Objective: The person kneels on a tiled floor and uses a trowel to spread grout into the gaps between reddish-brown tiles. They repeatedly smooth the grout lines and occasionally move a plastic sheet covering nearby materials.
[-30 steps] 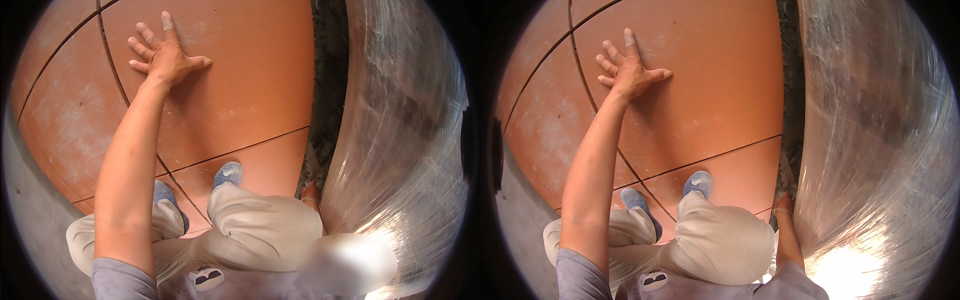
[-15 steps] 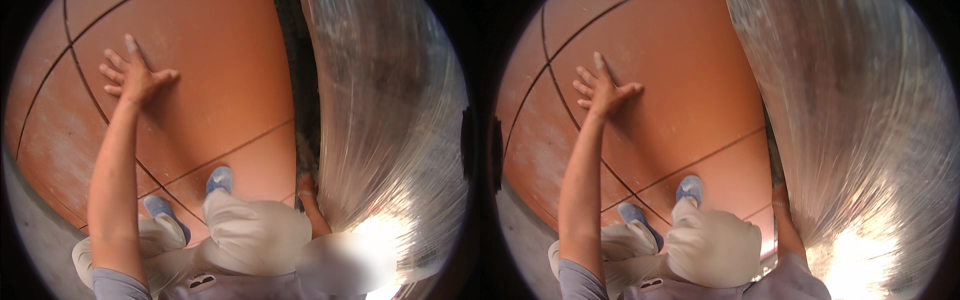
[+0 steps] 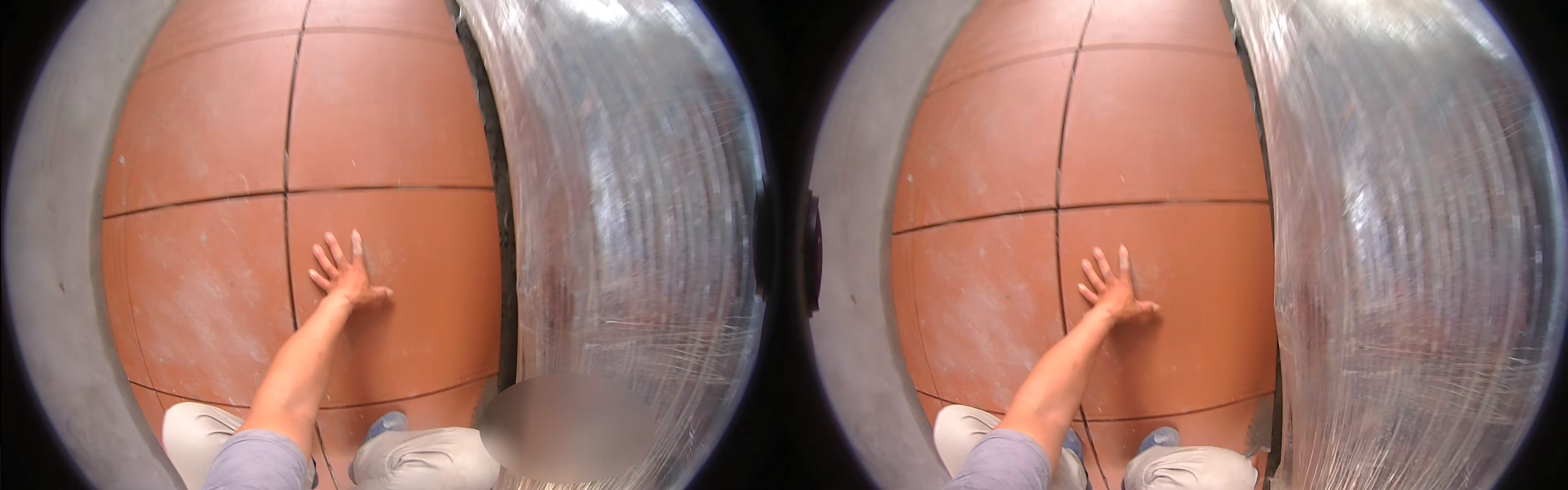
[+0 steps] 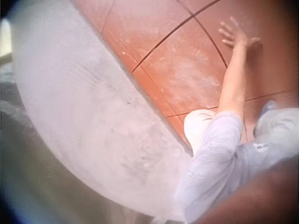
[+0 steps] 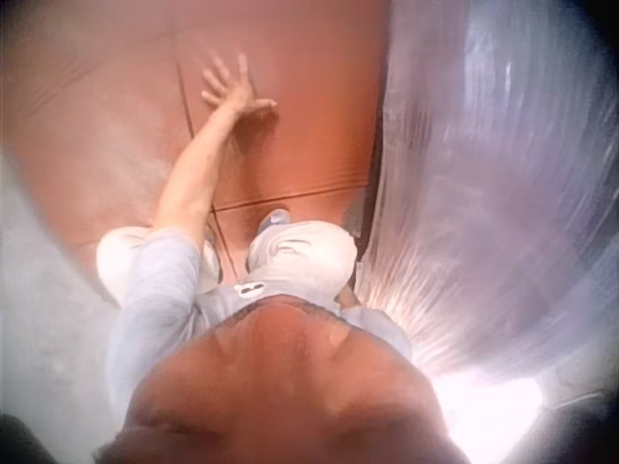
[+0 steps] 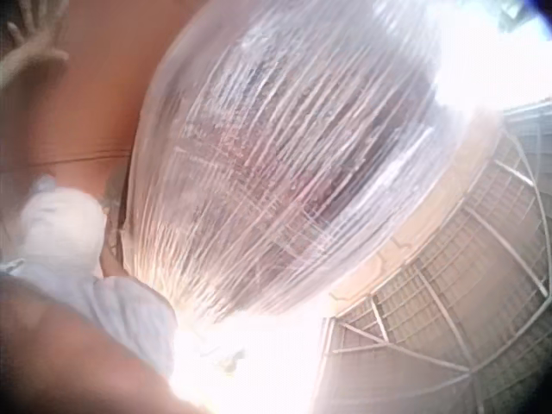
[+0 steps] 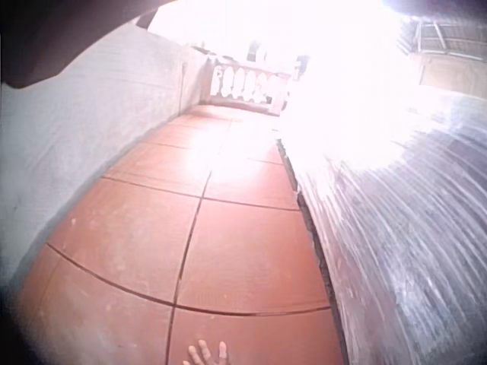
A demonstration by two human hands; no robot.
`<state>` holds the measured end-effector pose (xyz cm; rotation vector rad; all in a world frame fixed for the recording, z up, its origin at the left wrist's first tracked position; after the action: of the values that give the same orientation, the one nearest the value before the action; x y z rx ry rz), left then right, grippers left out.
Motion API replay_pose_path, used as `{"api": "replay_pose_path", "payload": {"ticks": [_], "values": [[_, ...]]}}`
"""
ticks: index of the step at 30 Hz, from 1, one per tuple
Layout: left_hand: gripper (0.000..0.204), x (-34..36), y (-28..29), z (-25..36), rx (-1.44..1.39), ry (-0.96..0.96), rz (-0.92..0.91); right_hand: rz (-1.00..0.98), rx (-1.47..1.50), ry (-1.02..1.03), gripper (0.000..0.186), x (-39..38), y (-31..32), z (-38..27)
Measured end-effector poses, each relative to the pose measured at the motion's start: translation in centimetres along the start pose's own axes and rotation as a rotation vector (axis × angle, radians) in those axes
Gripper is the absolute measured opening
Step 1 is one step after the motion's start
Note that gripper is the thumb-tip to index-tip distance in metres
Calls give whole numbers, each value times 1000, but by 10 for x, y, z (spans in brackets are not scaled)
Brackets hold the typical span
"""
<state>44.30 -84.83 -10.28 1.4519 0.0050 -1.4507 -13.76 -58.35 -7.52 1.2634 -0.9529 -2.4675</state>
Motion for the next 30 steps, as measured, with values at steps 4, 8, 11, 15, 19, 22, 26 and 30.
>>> {"api": "replay_pose_path", "payload": {"ticks": [4, 8, 11, 15, 19, 22, 26, 30], "values": [[136, -4, 27, -8, 107, -129, -332, 62, 51, 98, 39, -18, 73, -58], [126, 16, 126, -84, -18, -174, -401, 114, 92, 167, 39, -55, 133, -88], [94, 27, 156, -196, 262, -42, -466, 140, 122, 195, 39, -91, 161, -92], [85, 15, 122, -305, 497, -63, -418, 154, 170, 222, 40, -132, 178, -94], [116, 2, 87, -330, 309, 56, -244, 182, 212, 244, 40, -165, 185, -113], [126, 1, 76, -321, 315, 13, -372, 222, 249, 298, 41, -188, 196, -140], [129, 14, 82, -320, 369, -39, -378, 288, 333, 399, 41, -203, 217, -182], [126, 12, 72, -330, 440, -37, -407, 319, 411, 534, 42, -204, 226, -229]]}}
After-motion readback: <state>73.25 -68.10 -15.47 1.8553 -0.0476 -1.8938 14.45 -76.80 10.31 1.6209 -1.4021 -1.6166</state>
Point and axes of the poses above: each hand's wrist, its own x-axis towards the middle knuckle, its own y-axis out of the back of the hand, z = x × y, the point moved 10 cm from there along x, towards the middle knuckle, and after that the axes turned 1 degree about y, right-handed, at the moved point
